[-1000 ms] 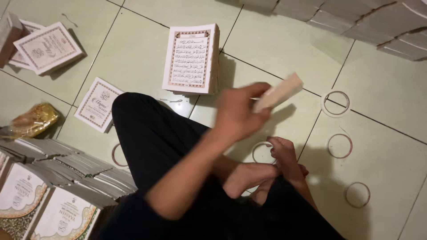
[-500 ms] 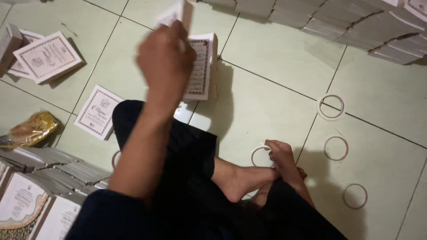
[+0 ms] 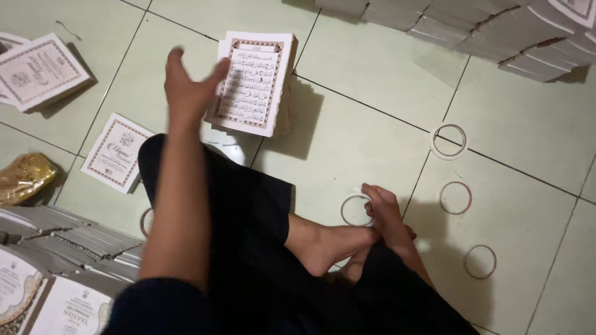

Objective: The person applies pieces of adhesive tape to the edges of small books while sitting on the floor, handling the books individually and placing them in stacks.

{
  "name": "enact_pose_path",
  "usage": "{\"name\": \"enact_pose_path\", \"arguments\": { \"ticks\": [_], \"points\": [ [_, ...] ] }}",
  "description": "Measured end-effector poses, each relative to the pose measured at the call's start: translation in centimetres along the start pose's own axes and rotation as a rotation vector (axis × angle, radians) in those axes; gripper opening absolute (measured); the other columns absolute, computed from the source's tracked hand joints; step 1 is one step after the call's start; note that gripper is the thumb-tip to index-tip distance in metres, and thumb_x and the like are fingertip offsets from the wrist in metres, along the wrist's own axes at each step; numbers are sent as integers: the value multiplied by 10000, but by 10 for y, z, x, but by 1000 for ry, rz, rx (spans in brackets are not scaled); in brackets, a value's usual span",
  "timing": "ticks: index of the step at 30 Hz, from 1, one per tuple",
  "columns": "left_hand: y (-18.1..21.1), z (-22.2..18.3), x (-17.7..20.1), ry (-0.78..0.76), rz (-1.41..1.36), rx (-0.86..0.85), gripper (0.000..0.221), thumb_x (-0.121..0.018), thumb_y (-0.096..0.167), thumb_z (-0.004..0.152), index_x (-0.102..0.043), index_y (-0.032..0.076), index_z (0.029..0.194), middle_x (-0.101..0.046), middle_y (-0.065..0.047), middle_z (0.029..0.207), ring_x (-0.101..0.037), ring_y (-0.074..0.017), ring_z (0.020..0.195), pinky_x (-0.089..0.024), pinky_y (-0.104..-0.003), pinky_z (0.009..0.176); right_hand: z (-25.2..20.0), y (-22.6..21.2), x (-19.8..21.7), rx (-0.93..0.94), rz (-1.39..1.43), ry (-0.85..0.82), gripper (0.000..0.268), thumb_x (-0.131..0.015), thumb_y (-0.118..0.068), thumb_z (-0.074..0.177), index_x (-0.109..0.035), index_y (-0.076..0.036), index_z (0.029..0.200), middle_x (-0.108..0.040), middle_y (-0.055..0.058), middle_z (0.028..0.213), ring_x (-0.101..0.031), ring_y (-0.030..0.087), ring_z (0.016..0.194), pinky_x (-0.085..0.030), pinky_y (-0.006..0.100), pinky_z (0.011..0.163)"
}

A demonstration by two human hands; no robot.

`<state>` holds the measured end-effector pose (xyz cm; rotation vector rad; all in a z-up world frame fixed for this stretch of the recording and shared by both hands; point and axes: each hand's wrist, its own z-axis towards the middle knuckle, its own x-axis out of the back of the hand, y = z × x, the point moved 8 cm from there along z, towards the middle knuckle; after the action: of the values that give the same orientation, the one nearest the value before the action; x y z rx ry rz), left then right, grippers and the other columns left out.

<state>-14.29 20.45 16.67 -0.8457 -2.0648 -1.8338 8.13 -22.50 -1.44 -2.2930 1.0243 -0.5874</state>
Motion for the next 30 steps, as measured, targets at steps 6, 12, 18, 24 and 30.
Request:
{"name": "enact_pose_path", "arguments": {
  "ticks": [6,12,18,24,30],
  "points": [
    [9,-40,-25,-570,-423,562,1004,-304,756,716,-528,142,1478,-651,-62,1417,-630,-259,1312,-437,-413,1076,10,-87,-49,187,-133,-246,315,-716,-396,936,-501,-171,982,-504,-8,740,-477,102,575,-317,254,445],
    [46,-66,-26,-530,-401,493,1117,-681,704,763,-297,114,1631,-310,-289,1631,-213,-465,1535,12,-685,1191,-64,-217,-149,458,-167,-459,616,-627,-528,985,-475,-26,1309,-601,56,847,-600,145,513,-427,211,428],
    [24,-39,-48,-524,-506,203,705,-880,135,725,-537,-44,1314,-698,-204,1058,-690,-320,941,-521,-401,731,-11,-205,-210,384,-157,-461,994,-667,-717,887,-374,65,1427,-553,242,1178,-614,165,509,-419,255,444],
    [-7,-35,-54,-464,-514,189,801,-927,138,684,-556,27,1385,-702,-198,1143,-686,-320,1050,-585,-454,823,-60,-223,-209,357,-229,-376,960,-682,-745,824,-422,-6,1380,-551,179,1167,-601,261,1022,-531,370,768],
    [-27,-33,-49,-377,-529,292,876,-897,360,797,-485,-48,1454,-547,-282,1389,-543,-474,1304,-452,-695,1022,-66,-231,-206,380,-142,-425,923,-773,-595,842,-363,46,1364,-483,76,856,-500,147,620,-397,250,485]
  ]
}}
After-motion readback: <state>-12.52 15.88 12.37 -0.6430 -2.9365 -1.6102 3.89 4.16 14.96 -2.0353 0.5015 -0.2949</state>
